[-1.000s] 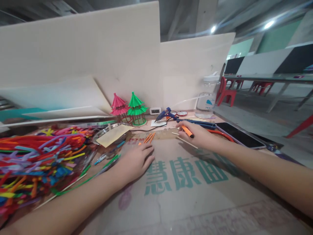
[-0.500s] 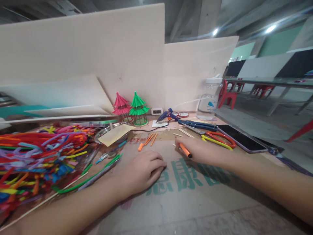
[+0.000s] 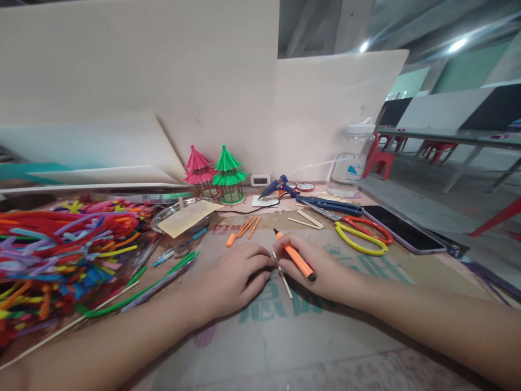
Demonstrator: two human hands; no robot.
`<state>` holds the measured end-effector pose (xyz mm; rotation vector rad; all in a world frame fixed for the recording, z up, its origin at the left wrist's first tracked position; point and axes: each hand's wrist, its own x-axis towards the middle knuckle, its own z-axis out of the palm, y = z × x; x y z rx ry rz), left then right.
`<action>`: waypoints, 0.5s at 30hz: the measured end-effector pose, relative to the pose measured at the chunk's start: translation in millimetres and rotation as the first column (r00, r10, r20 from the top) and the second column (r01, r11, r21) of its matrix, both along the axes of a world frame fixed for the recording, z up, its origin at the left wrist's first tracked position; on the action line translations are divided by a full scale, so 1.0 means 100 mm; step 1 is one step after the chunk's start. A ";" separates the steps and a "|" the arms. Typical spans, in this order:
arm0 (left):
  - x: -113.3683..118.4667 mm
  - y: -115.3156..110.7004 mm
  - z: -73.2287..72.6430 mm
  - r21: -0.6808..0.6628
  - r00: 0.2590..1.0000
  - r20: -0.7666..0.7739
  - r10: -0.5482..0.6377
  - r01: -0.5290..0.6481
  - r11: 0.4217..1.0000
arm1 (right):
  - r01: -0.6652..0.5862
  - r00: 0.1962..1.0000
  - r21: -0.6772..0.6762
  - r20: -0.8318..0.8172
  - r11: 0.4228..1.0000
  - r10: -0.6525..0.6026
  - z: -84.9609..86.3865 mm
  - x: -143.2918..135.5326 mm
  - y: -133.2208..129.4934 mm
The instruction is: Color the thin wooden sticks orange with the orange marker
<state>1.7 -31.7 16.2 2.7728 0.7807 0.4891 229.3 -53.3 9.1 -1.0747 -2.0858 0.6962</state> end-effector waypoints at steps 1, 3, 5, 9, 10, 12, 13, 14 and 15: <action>0.00 0.00 0.00 -0.005 1.000 0.004 0.006 -0.006 1.000 | 0.005 1.000 0.006 -0.007 1.000 -0.005 -0.02 0.01 0.01; 0.00 0.00 0.01 -0.008 1.000 -0.001 0.000 0.000 1.000 | 0.005 1.000 0.009 -0.015 1.000 -0.005 -0.04 0.02 0.03; 0.00 0.01 0.01 -0.010 1.000 -0.013 -0.028 0.028 1.000 | 0.001 1.000 0.010 -0.014 1.000 -0.001 -0.04 0.02 0.05; 0.00 0.04 0.01 -0.018 0.998 -0.030 -0.060 0.060 0.998 | -0.013 1.000 0.021 -0.001 1.000 0.013 -0.03 0.01 0.05; 0.00 0.05 0.01 -0.022 0.998 -0.033 -0.060 0.059 0.998 | -0.015 1.000 0.021 -0.005 1.000 0.015 -0.04 0.01 0.06; 0.00 0.05 0.02 -0.033 0.997 -0.035 -0.062 0.060 0.998 | -0.021 1.000 0.012 -0.017 1.000 0.021 -0.05 0.00 0.06; 0.00 0.05 0.02 -0.039 0.997 -0.034 -0.063 0.061 0.997 | -0.026 0.999 0.004 -0.021 1.000 0.026 -0.05 0.00 0.06; -0.01 0.05 0.02 -0.046 0.997 -0.032 -0.065 0.063 0.997 | -0.032 0.999 -0.006 -0.021 0.999 0.032 -0.06 0.00 0.06; -0.01 0.04 0.03 -0.056 0.997 -0.033 -0.068 0.066 0.996 | -0.033 0.999 -0.010 -0.020 0.999 0.033 -0.06 -0.01 0.06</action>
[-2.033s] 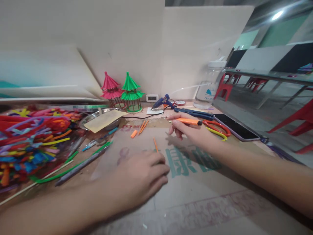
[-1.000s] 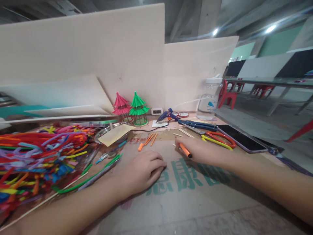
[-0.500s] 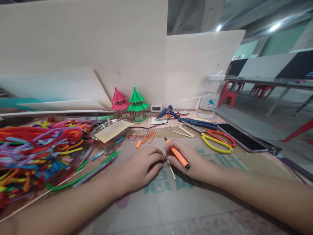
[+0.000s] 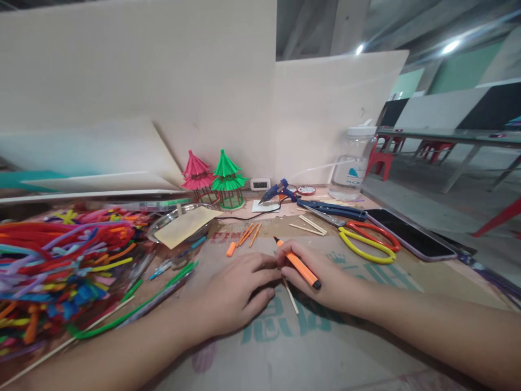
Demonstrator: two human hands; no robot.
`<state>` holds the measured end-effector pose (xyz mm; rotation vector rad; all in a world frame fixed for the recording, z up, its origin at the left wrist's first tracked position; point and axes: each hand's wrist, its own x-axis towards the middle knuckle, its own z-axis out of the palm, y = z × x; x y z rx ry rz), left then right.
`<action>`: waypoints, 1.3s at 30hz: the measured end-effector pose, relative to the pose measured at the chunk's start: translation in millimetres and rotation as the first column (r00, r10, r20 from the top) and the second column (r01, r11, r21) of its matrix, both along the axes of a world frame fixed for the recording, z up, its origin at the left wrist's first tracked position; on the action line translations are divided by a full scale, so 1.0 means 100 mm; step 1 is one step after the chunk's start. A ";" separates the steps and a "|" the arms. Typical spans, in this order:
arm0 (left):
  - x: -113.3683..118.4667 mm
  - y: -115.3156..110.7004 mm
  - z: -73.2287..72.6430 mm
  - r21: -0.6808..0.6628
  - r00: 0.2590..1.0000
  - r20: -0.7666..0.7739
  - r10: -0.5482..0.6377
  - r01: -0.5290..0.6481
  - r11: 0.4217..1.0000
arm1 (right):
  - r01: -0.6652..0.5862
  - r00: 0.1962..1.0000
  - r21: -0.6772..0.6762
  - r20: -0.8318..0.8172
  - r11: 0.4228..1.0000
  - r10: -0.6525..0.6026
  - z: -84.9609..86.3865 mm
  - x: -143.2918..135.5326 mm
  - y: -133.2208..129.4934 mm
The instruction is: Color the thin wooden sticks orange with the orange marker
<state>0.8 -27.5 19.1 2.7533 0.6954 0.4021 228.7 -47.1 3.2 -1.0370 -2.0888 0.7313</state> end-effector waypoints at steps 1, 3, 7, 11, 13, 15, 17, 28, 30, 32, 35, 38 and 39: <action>0.00 0.00 0.00 -0.007 1.000 0.000 0.002 -0.002 1.000 | -0.002 1.000 -0.006 0.007 1.000 0.002 0.00 0.00 0.00; 0.00 -0.01 0.01 -0.012 1.000 0.004 0.007 -0.007 1.000 | 0.003 1.000 -0.014 0.016 1.000 -0.002 0.00 -0.01 0.00; 0.00 -0.02 0.01 -0.018 1.000 0.009 0.013 -0.013 1.000 | 0.008 1.000 -0.038 0.014 0.999 -0.008 0.02 -0.01 -0.01; -0.01 -0.02 -0.03 -0.031 0.999 0.029 0.031 -0.030 0.999 | 0.022 0.999 -0.042 -0.021 0.999 -0.023 0.04 -0.01 -0.02; -0.02 -0.02 -0.04 -0.038 0.997 0.058 0.043 -0.041 0.998 | 0.028 0.999 -0.048 -0.022 0.998 -0.029 0.05 -0.01 -0.02; -0.02 -0.02 -0.04 -0.035 0.995 0.081 0.050 -0.047 0.998 | 0.034 0.999 -0.059 -0.015 0.998 -0.035 0.05 -0.01 -0.02; -0.01 -0.02 -0.03 -0.026 0.996 0.076 0.040 -0.038 0.999 | 0.048 0.999 -0.071 -0.022 0.996 -0.050 0.04 0.00 -0.01; 0.01 -0.02 0.00 0.006 0.997 -0.038 0.065 -0.065 0.998 | 0.041 0.930 -0.328 -0.333 0.944 -0.156 0.01 0.04 0.14; 0.01 -0.01 0.01 0.025 0.995 -0.076 0.066 -0.065 0.998 | 0.072 0.919 -0.340 -0.343 0.938 -0.195 0.02 0.06 0.18; 0.01 -0.01 0.01 0.048 0.994 -0.092 0.057 -0.052 0.997 | 0.077 0.916 -0.364 -0.342 0.928 -0.210 0.02 0.07 0.21; -0.01 -0.01 0.00 0.085 0.996 -0.081 0.036 -0.029 0.996 | 0.069 0.916 -0.402 -0.338 0.913 -0.217 0.01 0.06 0.22; -0.02 -0.01 -0.02 0.129 0.997 -0.080 0.010 0.001 0.992 | 0.080 0.911 -0.418 -0.337 0.905 -0.236 0.02 0.04 0.21; -0.03 -0.01 -0.02 0.146 0.996 -0.084 0.001 0.012 0.989 | 0.087 0.911 -0.421 -0.334 0.903 -0.243 0.03 0.03 0.20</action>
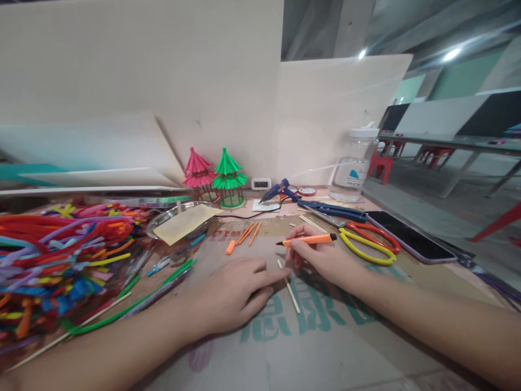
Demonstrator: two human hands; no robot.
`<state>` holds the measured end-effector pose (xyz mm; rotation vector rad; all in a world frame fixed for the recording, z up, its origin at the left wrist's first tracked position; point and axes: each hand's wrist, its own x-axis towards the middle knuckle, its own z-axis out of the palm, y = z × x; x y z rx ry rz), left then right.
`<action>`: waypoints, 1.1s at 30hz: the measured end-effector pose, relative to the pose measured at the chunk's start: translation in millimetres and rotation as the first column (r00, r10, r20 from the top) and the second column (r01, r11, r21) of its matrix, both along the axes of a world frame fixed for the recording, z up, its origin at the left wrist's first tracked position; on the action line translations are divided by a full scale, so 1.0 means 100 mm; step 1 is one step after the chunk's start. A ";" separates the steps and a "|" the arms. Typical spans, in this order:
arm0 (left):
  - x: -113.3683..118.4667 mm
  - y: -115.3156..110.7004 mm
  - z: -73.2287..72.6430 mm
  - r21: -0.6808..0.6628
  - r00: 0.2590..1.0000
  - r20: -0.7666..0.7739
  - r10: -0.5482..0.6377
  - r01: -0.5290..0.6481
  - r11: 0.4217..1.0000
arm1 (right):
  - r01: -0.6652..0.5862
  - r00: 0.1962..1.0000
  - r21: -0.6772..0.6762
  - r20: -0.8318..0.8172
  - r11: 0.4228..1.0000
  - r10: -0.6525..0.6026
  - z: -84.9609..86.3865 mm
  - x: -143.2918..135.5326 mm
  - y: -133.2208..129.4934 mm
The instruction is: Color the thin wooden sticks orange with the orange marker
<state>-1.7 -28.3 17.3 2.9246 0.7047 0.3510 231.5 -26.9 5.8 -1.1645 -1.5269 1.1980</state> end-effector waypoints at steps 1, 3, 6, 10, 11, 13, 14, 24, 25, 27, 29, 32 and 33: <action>0.00 0.00 0.00 0.014 1.000 -0.011 -0.007 0.007 1.000 | 0.005 1.000 0.000 0.005 1.000 -0.005 0.01 -0.01 0.00; 0.00 0.01 0.00 0.025 0.999 -0.043 -0.010 0.011 1.000 | 0.009 0.999 0.015 0.030 1.000 -0.010 0.02 -0.01 -0.01; 0.02 0.02 0.01 -0.005 0.996 -0.091 -0.004 0.003 1.000 | 0.010 0.995 0.062 0.103 0.998 -0.017 0.04 0.01 0.00; 0.03 0.03 0.01 -0.001 0.999 -0.043 -0.028 0.028 1.000 | 0.006 0.984 0.078 0.176 0.997 -0.020 0.04 0.03 0.01; 0.04 0.04 0.01 0.003 0.999 -0.035 -0.033 0.033 0.999 | 0.001 0.984 0.073 0.179 0.997 -0.015 0.04 0.02 0.01; 0.04 0.04 0.02 0.007 0.999 -0.036 -0.033 0.033 0.999 | -0.006 0.984 0.059 0.178 0.998 -0.004 0.05 0.02 0.00; 0.04 0.04 0.02 0.007 0.999 -0.043 -0.031 0.032 0.999 | -0.006 0.984 0.054 0.177 0.999 -0.004 0.06 0.02 0.00; 0.06 0.04 0.03 0.009 0.996 -0.087 -0.029 0.030 1.000 | -0.005 0.977 0.049 0.215 0.999 -0.005 0.04 0.02 0.03; 0.06 0.04 0.03 0.005 0.995 -0.091 -0.029 0.030 1.000 | -0.005 0.977 0.044 0.215 0.999 -0.005 0.04 0.02 0.03; 0.06 0.04 0.03 0.003 0.995 -0.094 -0.030 0.031 1.000 | -0.003 0.976 0.038 0.216 0.999 -0.005 0.05 0.02 0.03; 0.06 0.04 0.04 0.010 0.995 -0.092 -0.034 0.035 0.999 | 0.001 0.976 0.039 0.218 0.999 -0.009 0.05 0.02 0.02; 0.06 0.04 0.04 0.024 0.996 -0.086 -0.039 0.041 0.999 | -0.001 0.975 0.049 0.224 0.999 -0.010 0.06 0.02 0.02; 0.06 0.04 0.04 0.025 0.996 -0.082 -0.041 0.043 0.999 | -0.005 0.974 0.049 0.228 0.999 -0.006 0.06 0.02 0.02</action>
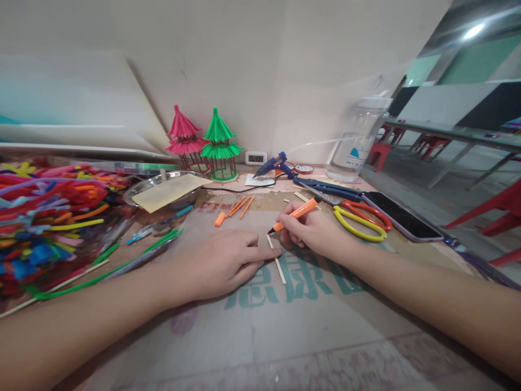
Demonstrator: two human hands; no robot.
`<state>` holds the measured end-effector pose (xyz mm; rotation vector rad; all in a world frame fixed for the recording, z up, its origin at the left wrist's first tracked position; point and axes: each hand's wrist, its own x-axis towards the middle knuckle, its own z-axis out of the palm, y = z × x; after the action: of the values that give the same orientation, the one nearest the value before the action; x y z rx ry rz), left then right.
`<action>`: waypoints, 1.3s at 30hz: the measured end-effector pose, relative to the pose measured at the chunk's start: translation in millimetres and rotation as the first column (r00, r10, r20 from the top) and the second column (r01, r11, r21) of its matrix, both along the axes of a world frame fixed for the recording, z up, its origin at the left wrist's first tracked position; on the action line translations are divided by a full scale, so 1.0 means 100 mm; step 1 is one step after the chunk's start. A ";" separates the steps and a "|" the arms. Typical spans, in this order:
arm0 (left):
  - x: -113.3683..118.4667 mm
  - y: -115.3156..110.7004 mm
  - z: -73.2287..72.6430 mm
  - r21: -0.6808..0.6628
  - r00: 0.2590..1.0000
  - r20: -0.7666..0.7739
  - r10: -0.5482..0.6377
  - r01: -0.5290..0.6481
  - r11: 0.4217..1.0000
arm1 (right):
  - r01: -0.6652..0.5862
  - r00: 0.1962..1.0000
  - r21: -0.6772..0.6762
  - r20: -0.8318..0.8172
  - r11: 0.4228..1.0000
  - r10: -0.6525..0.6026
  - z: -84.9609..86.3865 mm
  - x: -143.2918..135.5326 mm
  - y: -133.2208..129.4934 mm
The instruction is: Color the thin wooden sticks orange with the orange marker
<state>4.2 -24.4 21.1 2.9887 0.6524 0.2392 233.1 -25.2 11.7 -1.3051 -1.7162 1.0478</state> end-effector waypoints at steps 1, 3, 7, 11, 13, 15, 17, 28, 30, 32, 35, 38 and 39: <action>0.00 0.00 0.00 -0.001 1.000 0.004 -0.002 0.002 1.000 | -0.005 1.000 0.000 0.006 1.000 0.005 0.00 0.00 0.00; 0.00 0.00 -0.01 -0.007 1.000 0.013 -0.006 0.006 1.000 | -0.012 1.000 -0.003 0.021 1.000 0.012 -0.01 0.01 0.01; 0.00 0.00 -0.02 -0.018 1.000 0.003 -0.001 0.001 1.000 | -0.005 0.999 -0.009 0.036 1.000 0.005 -0.02 0.03 0.01; 0.00 0.00 -0.01 -0.016 1.000 -0.013 0.006 -0.006 1.000 | -0.004 1.000 -0.021 0.030 1.000 0.005 -0.02 0.03 0.00; 0.00 0.00 -0.01 -0.015 1.000 -0.013 0.006 -0.006 1.000 | -0.009 1.000 -0.042 0.022 0.999 0.010 -0.02 0.03 0.00; 0.00 0.00 0.00 -0.020 1.000 -0.011 0.005 -0.005 1.000 | -0.018 1.000 -0.060 0.009 0.998 0.018 -0.02 0.03 0.00; 0.00 0.00 0.00 -0.025 1.000 -0.007 0.005 -0.005 1.000 | -0.022 1.000 -0.070 0.000 0.997 0.022 -0.01 0.02 0.00; -0.02 0.07 -0.09 0.000 0.954 0.270 0.128 -0.133 0.991 | -0.041 0.998 -0.074 -0.046 0.996 0.038 -0.01 0.03 0.00; -0.02 0.10 -0.10 -0.016 0.961 0.246 0.122 -0.122 0.992 | -0.047 0.998 -0.074 -0.053 0.996 0.044 -0.01 0.03 0.00; -0.01 0.12 -0.11 -0.045 0.971 0.216 0.106 -0.098 0.994 | -0.050 0.997 -0.082 -0.054 0.995 0.046 -0.01 0.03 0.00; 0.00 0.14 -0.11 -0.077 0.979 0.181 0.096 -0.083 0.994 | -0.036 0.999 -0.081 -0.031 0.996 0.034 -0.01 0.03 -0.01; 0.00 0.14 -0.12 -0.085 0.980 0.180 0.089 -0.075 0.994 | -0.022 1.000 -0.065 -0.012 0.998 0.021 0.00 0.03 -0.02; 0.00 0.14 -0.12 -0.084 0.979 0.181 0.090 -0.075 0.994 | -0.022 1.000 -0.065 -0.014 0.998 0.021 0.01 0.03 -0.02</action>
<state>4.1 -10.1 9.3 2.8246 0.7470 0.4787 235.9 -27.0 12.2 -1.3197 -1.7025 1.1313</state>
